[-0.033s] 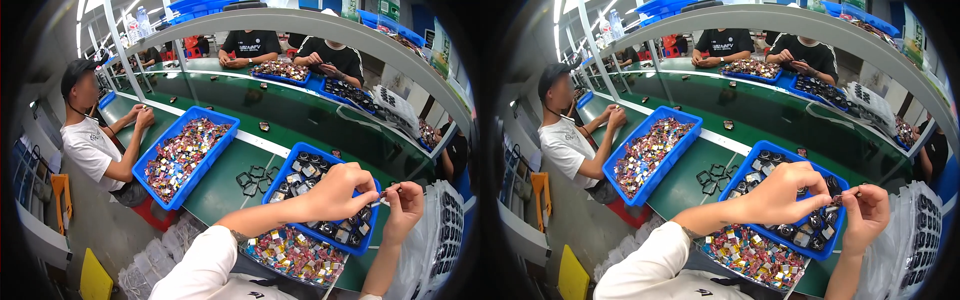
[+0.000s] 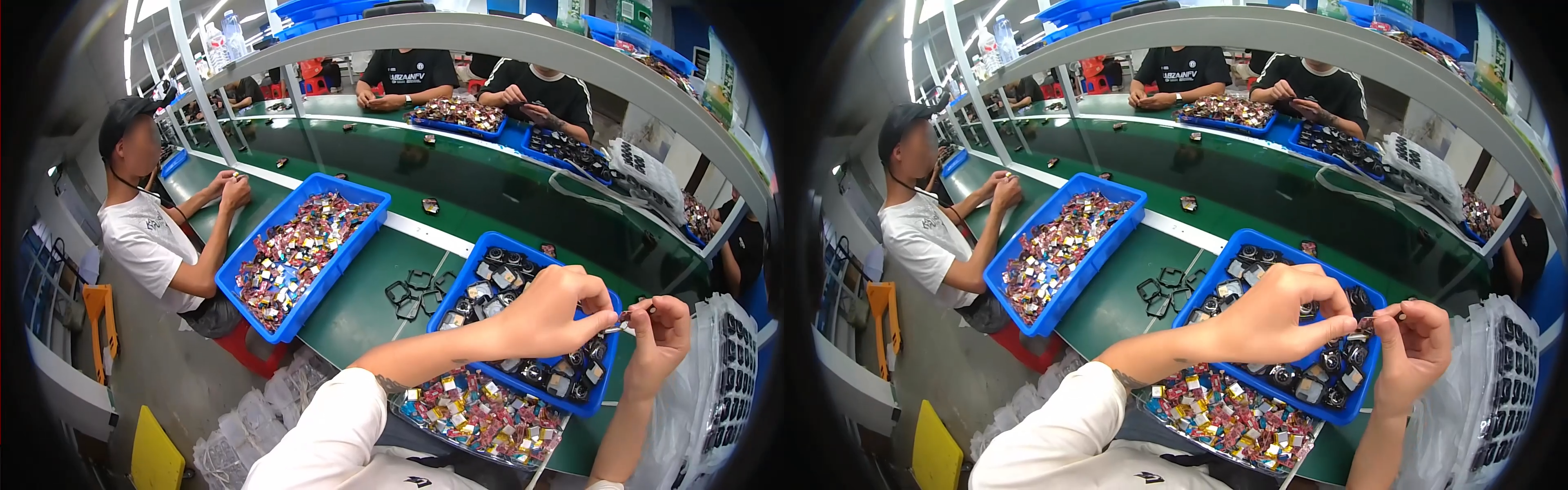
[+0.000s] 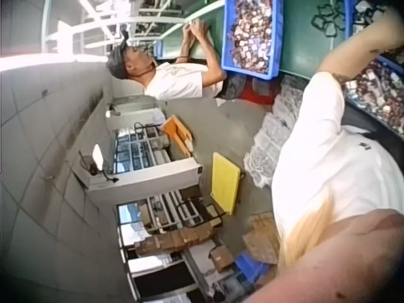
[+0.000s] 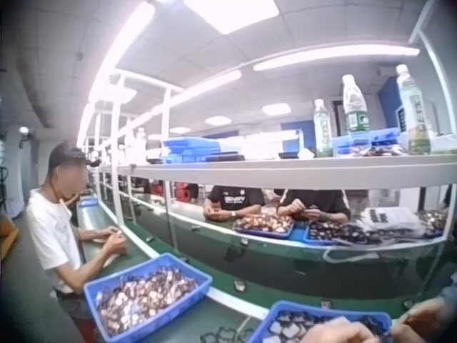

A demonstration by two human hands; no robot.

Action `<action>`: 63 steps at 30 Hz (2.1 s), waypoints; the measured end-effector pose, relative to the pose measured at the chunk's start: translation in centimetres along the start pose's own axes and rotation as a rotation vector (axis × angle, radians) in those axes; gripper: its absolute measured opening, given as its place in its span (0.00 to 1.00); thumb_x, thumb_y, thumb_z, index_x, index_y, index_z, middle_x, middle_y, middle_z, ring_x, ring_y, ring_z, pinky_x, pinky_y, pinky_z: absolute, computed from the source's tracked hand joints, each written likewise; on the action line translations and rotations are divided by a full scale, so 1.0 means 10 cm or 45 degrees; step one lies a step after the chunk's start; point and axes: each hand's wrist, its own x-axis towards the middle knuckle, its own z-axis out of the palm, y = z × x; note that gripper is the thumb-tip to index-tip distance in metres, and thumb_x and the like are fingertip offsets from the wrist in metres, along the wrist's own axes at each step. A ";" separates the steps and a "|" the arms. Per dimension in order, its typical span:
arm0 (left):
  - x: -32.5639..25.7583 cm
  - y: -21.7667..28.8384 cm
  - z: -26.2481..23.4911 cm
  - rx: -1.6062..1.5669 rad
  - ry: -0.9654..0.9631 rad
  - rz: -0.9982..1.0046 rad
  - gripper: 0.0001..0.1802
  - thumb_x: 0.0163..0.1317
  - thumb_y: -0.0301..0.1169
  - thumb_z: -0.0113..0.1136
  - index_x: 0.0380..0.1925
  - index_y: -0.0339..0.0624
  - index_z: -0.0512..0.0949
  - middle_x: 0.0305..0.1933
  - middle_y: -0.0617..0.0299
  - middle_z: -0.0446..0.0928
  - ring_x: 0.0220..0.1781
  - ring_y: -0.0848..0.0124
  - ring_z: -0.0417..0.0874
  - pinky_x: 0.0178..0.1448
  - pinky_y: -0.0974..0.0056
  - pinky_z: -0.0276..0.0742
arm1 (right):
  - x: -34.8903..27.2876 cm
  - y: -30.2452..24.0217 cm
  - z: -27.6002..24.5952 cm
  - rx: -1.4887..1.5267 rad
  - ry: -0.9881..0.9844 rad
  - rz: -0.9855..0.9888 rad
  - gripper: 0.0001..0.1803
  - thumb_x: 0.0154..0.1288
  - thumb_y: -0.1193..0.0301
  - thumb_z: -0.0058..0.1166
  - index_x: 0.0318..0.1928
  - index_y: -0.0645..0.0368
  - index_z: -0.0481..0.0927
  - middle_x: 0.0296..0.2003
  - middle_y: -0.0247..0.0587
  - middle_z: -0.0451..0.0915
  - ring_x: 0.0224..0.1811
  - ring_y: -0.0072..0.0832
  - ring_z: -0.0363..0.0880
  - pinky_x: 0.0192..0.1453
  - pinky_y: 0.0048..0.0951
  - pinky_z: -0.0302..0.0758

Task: Assembling small electronic components, specifically inserting smartwatch screens into frames at a factory production line.

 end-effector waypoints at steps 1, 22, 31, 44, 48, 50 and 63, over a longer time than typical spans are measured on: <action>0.01 0.01 -0.03 -0.037 -0.006 -0.048 0.05 0.51 0.29 0.65 0.26 0.39 0.80 0.26 0.60 0.78 0.34 0.64 0.76 0.41 0.62 0.70 | 0.00 0.01 0.02 0.012 0.005 0.026 0.13 0.56 0.83 0.60 0.40 0.62 0.72 0.29 0.37 0.76 0.31 0.20 0.76 0.36 0.17 0.73; 0.06 -0.01 0.02 -0.391 -0.116 -0.218 0.07 0.52 0.27 0.65 0.28 0.34 0.81 0.28 0.59 0.80 0.32 0.75 0.79 0.38 0.69 0.74 | 0.04 -0.20 -0.20 0.075 -0.231 0.368 0.06 0.50 0.79 0.63 0.28 0.64 0.78 0.28 0.35 0.74 0.30 0.20 0.69 0.31 0.18 0.64; 0.08 -0.04 -0.10 -0.509 -0.196 -0.290 0.04 0.55 0.22 0.63 0.29 0.32 0.80 0.30 0.62 0.78 0.33 0.78 0.77 0.38 0.74 0.72 | 0.10 -0.06 -0.04 0.637 -0.599 0.641 0.08 0.59 0.71 0.60 0.29 0.63 0.79 0.28 0.33 0.77 0.26 0.16 0.71 0.30 0.17 0.67; 0.08 -0.02 -0.11 -0.459 -0.202 -0.354 0.04 0.56 0.23 0.62 0.28 0.31 0.79 0.32 0.62 0.77 0.35 0.78 0.75 0.41 0.72 0.71 | 0.16 0.43 -0.15 -1.251 -0.661 0.071 0.11 0.52 0.66 0.62 0.34 0.58 0.80 0.32 0.41 0.81 0.37 0.39 0.80 0.39 0.39 0.76; 0.09 -0.05 -0.10 -0.429 -0.222 -0.355 0.04 0.56 0.23 0.62 0.28 0.32 0.80 0.31 0.62 0.76 0.35 0.78 0.75 0.40 0.73 0.70 | 0.00 0.75 -0.08 -1.530 -1.016 0.351 0.20 0.42 0.56 0.67 0.30 0.59 0.82 0.31 0.45 0.81 0.38 0.38 0.80 0.39 0.38 0.77; 0.11 0.03 -0.10 -0.430 -0.230 -0.352 0.04 0.56 0.23 0.62 0.28 0.32 0.80 0.31 0.63 0.76 0.34 0.78 0.74 0.40 0.73 0.70 | -0.02 0.80 -0.10 -1.540 -0.972 0.275 0.21 0.40 0.54 0.68 0.28 0.59 0.82 0.29 0.46 0.81 0.37 0.39 0.81 0.39 0.38 0.77; 0.11 -0.14 -0.05 -0.077 -0.015 -0.144 0.05 0.55 0.24 0.63 0.28 0.32 0.81 0.40 0.57 0.79 0.36 0.78 0.76 0.38 0.75 0.71 | 0.19 0.37 0.00 0.107 -0.496 0.740 0.12 0.63 0.76 0.50 0.45 0.66 0.78 0.32 0.36 0.79 0.29 0.16 0.76 0.30 0.18 0.76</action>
